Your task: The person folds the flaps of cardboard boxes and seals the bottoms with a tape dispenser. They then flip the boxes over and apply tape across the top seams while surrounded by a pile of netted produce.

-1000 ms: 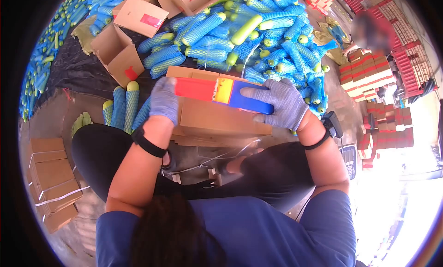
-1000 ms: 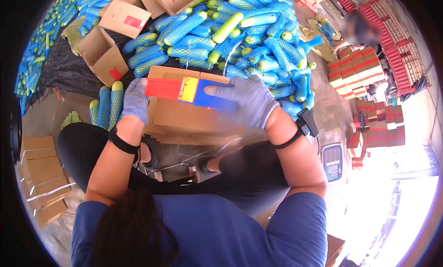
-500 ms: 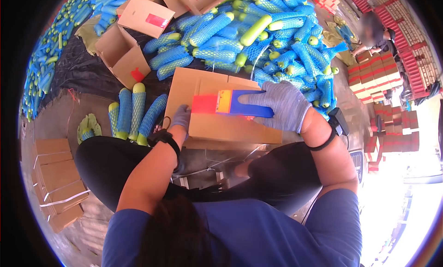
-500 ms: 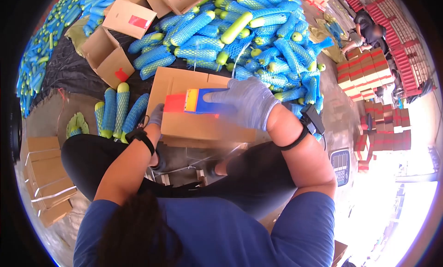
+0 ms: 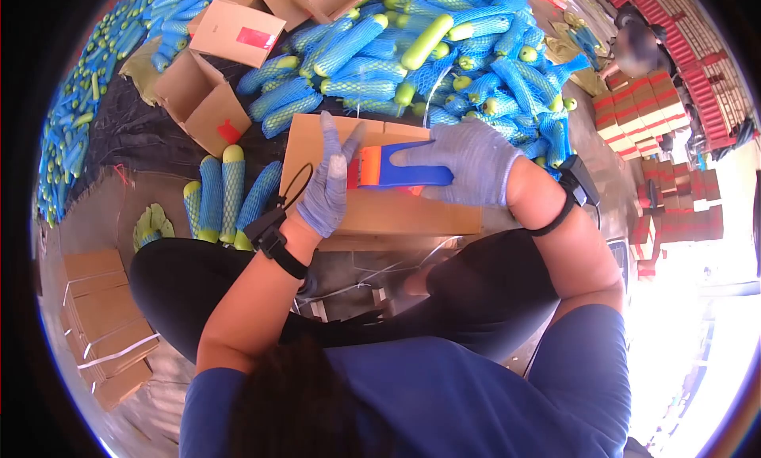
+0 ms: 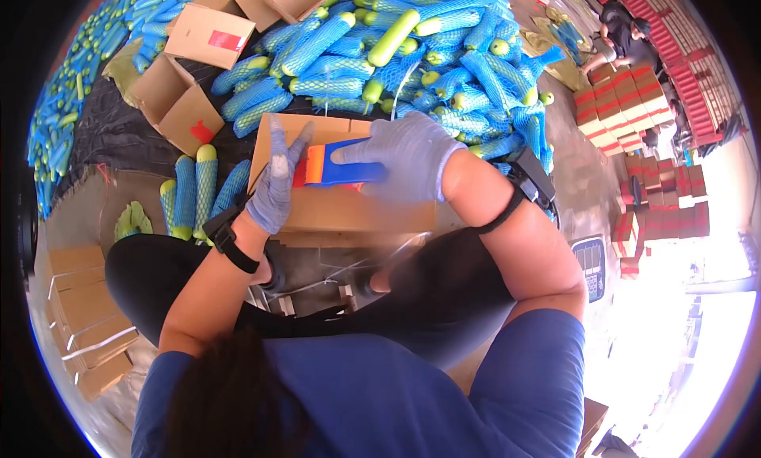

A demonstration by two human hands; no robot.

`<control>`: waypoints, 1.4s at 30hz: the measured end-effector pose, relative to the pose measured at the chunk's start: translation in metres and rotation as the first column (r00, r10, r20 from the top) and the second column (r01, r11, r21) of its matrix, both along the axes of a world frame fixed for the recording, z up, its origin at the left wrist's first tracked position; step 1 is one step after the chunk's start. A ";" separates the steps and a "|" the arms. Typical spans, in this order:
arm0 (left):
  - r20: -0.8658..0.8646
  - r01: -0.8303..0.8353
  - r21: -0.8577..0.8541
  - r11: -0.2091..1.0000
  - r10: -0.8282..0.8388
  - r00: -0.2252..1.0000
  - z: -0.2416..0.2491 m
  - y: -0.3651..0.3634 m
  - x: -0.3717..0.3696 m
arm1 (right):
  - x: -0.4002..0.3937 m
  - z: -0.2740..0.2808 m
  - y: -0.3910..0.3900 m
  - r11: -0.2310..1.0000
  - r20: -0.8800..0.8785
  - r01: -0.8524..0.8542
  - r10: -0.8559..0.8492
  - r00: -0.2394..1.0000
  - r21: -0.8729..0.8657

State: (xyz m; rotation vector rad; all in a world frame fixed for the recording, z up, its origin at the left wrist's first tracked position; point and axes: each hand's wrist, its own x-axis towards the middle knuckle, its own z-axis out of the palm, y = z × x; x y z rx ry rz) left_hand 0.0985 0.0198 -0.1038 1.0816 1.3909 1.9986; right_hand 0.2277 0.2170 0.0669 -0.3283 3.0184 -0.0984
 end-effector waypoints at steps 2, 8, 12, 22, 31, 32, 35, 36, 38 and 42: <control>-0.058 0.049 -0.177 0.983 -0.060 0.997 0.000 0.000 0.010 | 0.003 0.000 0.002 0.995 0.016 -0.094 0.094 0.995 0.011; -0.471 -0.138 -0.472 0.871 -0.116 0.874 0.020 -0.002 0.017 | 0.046 0.028 0.034 0.996 0.233 0.057 -0.071 0.970 0.067; -0.813 -0.385 -0.505 0.773 -0.276 0.512 0.017 0.005 0.024 | 0.113 0.041 0.097 0.944 0.396 0.111 -0.235 0.887 0.311; -0.860 -0.503 -0.508 0.699 -0.384 0.334 0.031 0.008 0.039 | 0.091 -0.058 0.142 0.958 0.593 0.134 -0.263 0.761 0.252; -0.828 -0.334 -0.560 0.758 -0.501 0.251 0.031 0.028 0.048 | 0.030 -0.181 0.121 0.919 0.665 0.274 -0.393 0.635 0.282; -0.840 -0.285 -0.542 0.790 -0.502 0.207 0.027 0.031 0.048 | 0.033 -0.183 0.122 0.915 0.660 0.289 -0.402 0.634 0.280; -0.857 -0.346 -0.515 0.784 -0.463 0.227 0.031 0.030 0.042 | 0.034 -0.182 0.130 0.917 0.659 0.300 -0.397 0.639 0.261; -0.856 -0.439 -0.517 0.735 -0.432 0.284 0.034 0.023 0.041 | 0.032 -0.180 0.135 0.932 0.663 0.272 -0.363 0.654 0.240; -0.835 -0.639 -0.550 0.538 -0.375 0.403 0.046 0.006 0.034 | 0.041 -0.163 0.153 0.903 0.501 0.364 -0.430 0.751 0.228; -0.721 -0.687 -0.669 0.285 -0.024 0.692 0.043 -0.020 0.004 | 0.063 -0.086 0.191 0.241 0.411 0.809 -0.762 0.500 -0.537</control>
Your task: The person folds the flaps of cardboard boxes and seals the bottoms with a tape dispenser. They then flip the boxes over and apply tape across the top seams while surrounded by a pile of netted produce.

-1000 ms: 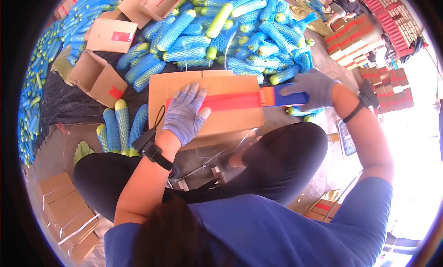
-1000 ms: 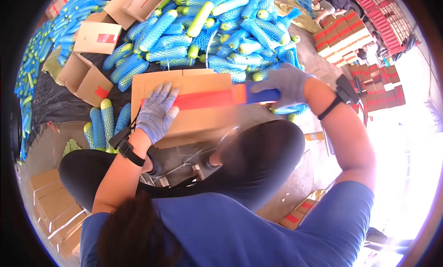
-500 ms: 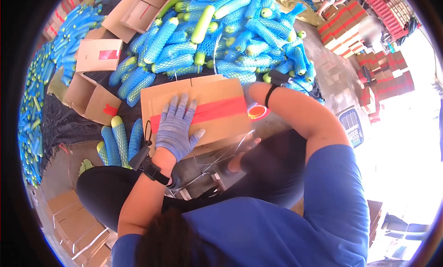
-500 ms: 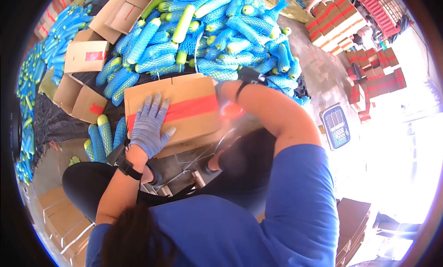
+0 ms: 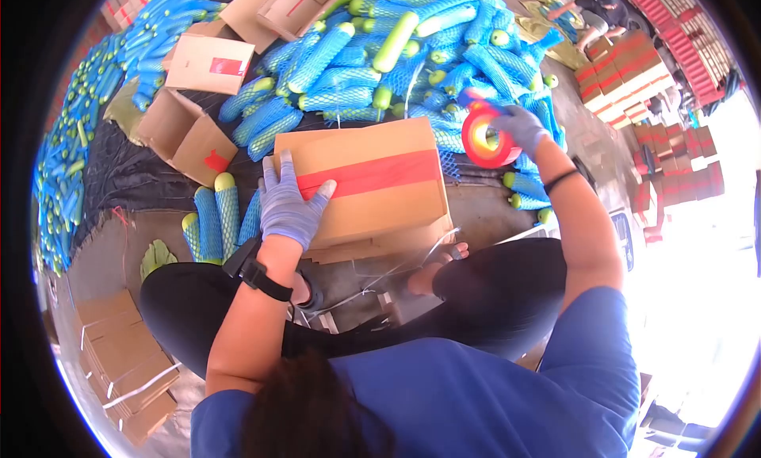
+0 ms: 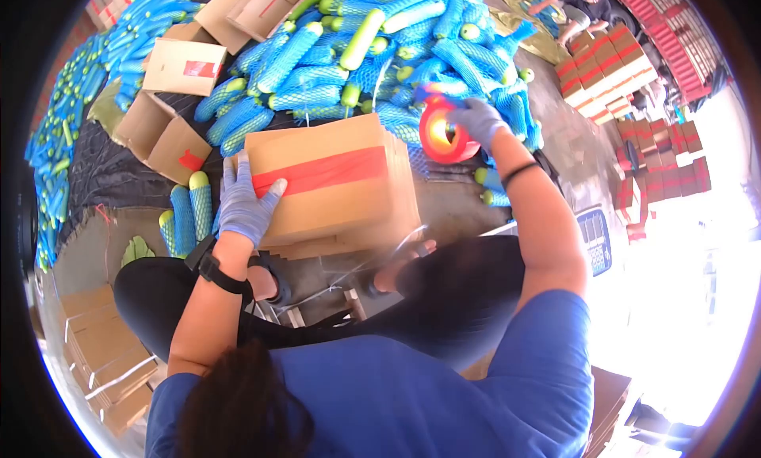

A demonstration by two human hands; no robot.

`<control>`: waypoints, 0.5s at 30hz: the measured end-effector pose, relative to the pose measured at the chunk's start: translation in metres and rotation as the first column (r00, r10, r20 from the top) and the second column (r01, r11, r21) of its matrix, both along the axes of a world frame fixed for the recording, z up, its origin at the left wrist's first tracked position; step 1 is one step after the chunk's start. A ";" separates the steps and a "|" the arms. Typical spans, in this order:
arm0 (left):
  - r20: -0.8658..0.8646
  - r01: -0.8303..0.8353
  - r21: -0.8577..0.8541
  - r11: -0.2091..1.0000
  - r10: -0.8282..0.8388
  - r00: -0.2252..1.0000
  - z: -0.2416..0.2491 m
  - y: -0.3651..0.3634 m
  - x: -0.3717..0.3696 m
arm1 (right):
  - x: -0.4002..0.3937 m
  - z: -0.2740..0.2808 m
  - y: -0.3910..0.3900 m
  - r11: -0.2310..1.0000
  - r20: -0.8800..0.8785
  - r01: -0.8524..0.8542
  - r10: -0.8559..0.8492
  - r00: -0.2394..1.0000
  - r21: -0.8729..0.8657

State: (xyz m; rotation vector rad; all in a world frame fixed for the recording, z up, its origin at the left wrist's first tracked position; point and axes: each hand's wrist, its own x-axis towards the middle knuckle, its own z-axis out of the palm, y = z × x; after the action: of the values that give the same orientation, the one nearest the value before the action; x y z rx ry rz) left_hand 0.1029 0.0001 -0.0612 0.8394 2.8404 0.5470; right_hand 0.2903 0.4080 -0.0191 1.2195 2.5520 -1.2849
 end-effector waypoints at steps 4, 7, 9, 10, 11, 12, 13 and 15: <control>0.338 -0.106 0.415 0.904 -0.045 0.940 -0.071 -0.002 -0.010 | -0.016 0.025 -0.076 0.658 -0.581 -0.189 -0.449 0.679 -0.729; 0.637 -0.319 0.536 0.781 -0.127 0.760 -0.104 0.001 -0.016 | -0.032 -0.023 -0.128 0.618 -0.577 -0.247 -0.416 0.702 -0.746; 0.748 -0.462 0.561 0.687 -0.182 0.638 -0.122 -0.003 -0.017 | -0.020 -0.051 -0.149 0.646 -0.585 -0.213 -0.438 0.683 -0.733; 0.877 -0.696 0.472 0.542 -0.370 0.306 -0.135 -0.004 -0.015 | -0.017 -0.055 -0.156 0.630 -0.587 -0.232 -0.440 0.680 -0.741; 0.811 -0.860 0.275 0.431 -0.584 -0.033 -0.138 -0.006 -0.012 | -0.015 -0.045 -0.152 0.551 -0.584 -0.315 -0.425 0.691 -0.773; 0.819 -0.891 0.185 0.415 -0.566 -0.093 -0.129 -0.001 -0.003 | -0.014 -0.035 -0.149 0.444 -0.506 -0.311 -0.435 0.745 -0.840; 0.819 -0.913 0.090 0.398 -0.551 -0.160 -0.121 0.003 0.007 | -0.013 -0.034 -0.141 0.499 -0.578 -0.372 -0.360 0.733 -0.783; 0.778 -0.912 0.061 0.405 -0.592 -0.211 -0.144 0.005 0.017 | -0.012 -0.044 -0.121 0.536 -0.572 -0.337 -0.365 0.734 -0.774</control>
State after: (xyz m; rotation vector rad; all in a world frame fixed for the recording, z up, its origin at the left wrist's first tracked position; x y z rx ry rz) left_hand 0.1199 0.0048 -0.2053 -0.4692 0.6486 1.8059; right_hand 0.2782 0.2873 -0.0631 0.5400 1.5391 -2.9165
